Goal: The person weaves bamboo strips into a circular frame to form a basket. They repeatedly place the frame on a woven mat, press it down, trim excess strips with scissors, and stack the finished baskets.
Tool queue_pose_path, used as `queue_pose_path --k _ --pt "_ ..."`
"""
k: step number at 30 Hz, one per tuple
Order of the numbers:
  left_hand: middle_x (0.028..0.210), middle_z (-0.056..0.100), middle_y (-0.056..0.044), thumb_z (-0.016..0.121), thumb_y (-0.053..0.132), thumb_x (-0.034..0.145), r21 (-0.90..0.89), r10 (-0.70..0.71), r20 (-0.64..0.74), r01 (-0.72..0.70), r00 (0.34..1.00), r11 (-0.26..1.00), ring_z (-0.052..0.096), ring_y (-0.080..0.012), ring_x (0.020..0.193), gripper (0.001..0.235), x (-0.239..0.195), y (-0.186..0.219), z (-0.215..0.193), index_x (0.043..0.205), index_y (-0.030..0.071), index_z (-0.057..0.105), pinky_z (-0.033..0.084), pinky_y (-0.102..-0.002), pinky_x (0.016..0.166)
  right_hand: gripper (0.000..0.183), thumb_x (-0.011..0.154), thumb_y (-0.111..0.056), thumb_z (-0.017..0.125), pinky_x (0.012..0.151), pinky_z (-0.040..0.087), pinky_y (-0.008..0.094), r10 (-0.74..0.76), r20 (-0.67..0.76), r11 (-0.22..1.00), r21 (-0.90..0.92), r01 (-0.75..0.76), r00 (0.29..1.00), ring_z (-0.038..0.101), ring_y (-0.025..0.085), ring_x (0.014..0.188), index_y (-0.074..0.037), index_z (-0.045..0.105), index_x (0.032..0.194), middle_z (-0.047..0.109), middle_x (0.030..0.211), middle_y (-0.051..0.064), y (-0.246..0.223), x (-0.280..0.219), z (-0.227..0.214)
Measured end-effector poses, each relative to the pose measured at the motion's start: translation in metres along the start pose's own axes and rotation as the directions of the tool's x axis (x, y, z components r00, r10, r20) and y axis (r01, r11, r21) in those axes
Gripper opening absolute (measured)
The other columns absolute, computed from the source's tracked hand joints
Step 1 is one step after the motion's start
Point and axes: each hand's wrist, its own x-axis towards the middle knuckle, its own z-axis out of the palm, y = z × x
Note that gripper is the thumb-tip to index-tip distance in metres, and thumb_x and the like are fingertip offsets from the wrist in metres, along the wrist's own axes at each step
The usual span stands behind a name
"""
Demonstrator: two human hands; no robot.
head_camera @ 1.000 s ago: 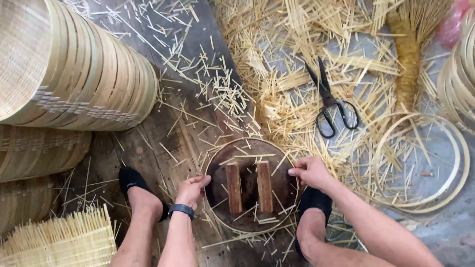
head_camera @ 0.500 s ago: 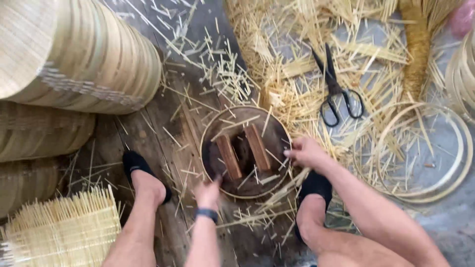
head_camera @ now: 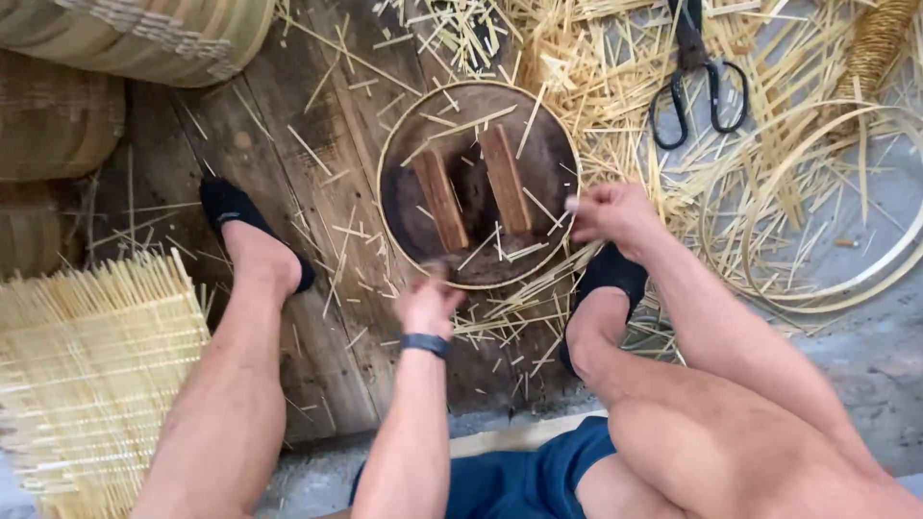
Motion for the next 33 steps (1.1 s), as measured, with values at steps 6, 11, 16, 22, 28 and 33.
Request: queue_pose_path --k 6,11,16,22,28,33 --pt "0.097 0.071 -0.009 0.074 -0.003 0.087 -0.059 -0.030 0.073 0.034 0.997 0.998 0.073 -0.0228 0.085 0.020 -0.001 -0.024 -0.005 0.103 0.002 0.063 0.066 -0.041 0.077 0.017 0.094 -0.011 0.071 0.049 0.060 0.038 0.056 -0.021 0.996 -0.064 -0.057 0.998 0.071 0.026 0.060 0.001 0.060 0.087 0.068 0.074 0.015 0.011 -0.001 0.018" --pt "0.090 0.071 -0.007 0.075 0.003 0.088 -0.023 -0.033 0.119 0.035 0.992 0.999 0.072 -0.0220 0.081 0.021 -0.026 -0.004 -0.002 0.102 0.005 0.059 0.064 -0.039 0.072 0.019 0.093 -0.015 0.073 0.051 0.057 0.037 -0.074 -0.054 0.961 -0.270 0.057 0.996 0.070 0.024 0.061 0.002 0.063 0.094 0.068 0.071 0.011 0.007 -0.018 0.014" --pt "0.078 0.064 -0.009 0.074 0.023 0.093 0.141 0.010 0.109 -0.025 0.994 0.990 0.063 -0.0226 0.065 0.019 -0.076 0.067 0.008 0.100 0.011 0.061 0.054 -0.037 0.057 0.037 0.090 -0.023 0.079 0.063 0.054 0.034 -0.458 -0.070 0.793 -0.483 0.372 0.886 0.066 0.019 0.070 0.001 0.067 0.115 0.070 0.079 0.009 -0.058 -0.050 0.047" --pt "0.085 0.060 -0.002 0.079 0.020 0.089 0.336 0.676 0.348 -0.759 0.650 0.558 0.056 -0.0128 0.073 0.019 -0.179 0.162 0.034 0.099 0.003 0.077 0.048 -0.028 0.061 0.051 0.092 -0.028 0.076 0.085 0.057 0.030 -0.405 0.212 0.842 -0.293 0.453 0.889 0.069 0.018 0.098 -0.001 0.059 0.132 0.072 0.110 0.012 -0.164 -0.086 0.105" --pt "0.088 0.059 -0.009 0.081 0.036 0.082 0.382 0.758 0.611 -0.923 0.229 -0.029 0.060 -0.0213 0.078 0.044 -0.255 0.216 0.067 0.112 0.003 0.076 0.050 -0.031 0.064 0.051 0.089 -0.013 0.072 0.096 0.060 0.038 -0.309 0.195 0.884 0.419 0.206 0.931 0.069 0.024 0.111 0.000 0.053 0.134 0.067 0.125 0.014 -0.148 -0.099 0.105" --pt "0.109 0.075 -0.017 0.058 0.051 0.103 0.279 0.710 0.703 -0.933 0.039 -0.225 0.074 -0.0301 0.093 0.055 -0.245 0.208 0.093 0.128 0.004 0.069 0.060 -0.037 0.075 0.044 0.092 -0.013 0.069 0.097 0.055 0.044 -0.275 0.263 0.786 0.615 0.059 0.925 0.068 0.026 0.111 -0.001 0.054 0.132 0.066 0.124 0.014 -0.135 -0.106 0.105"
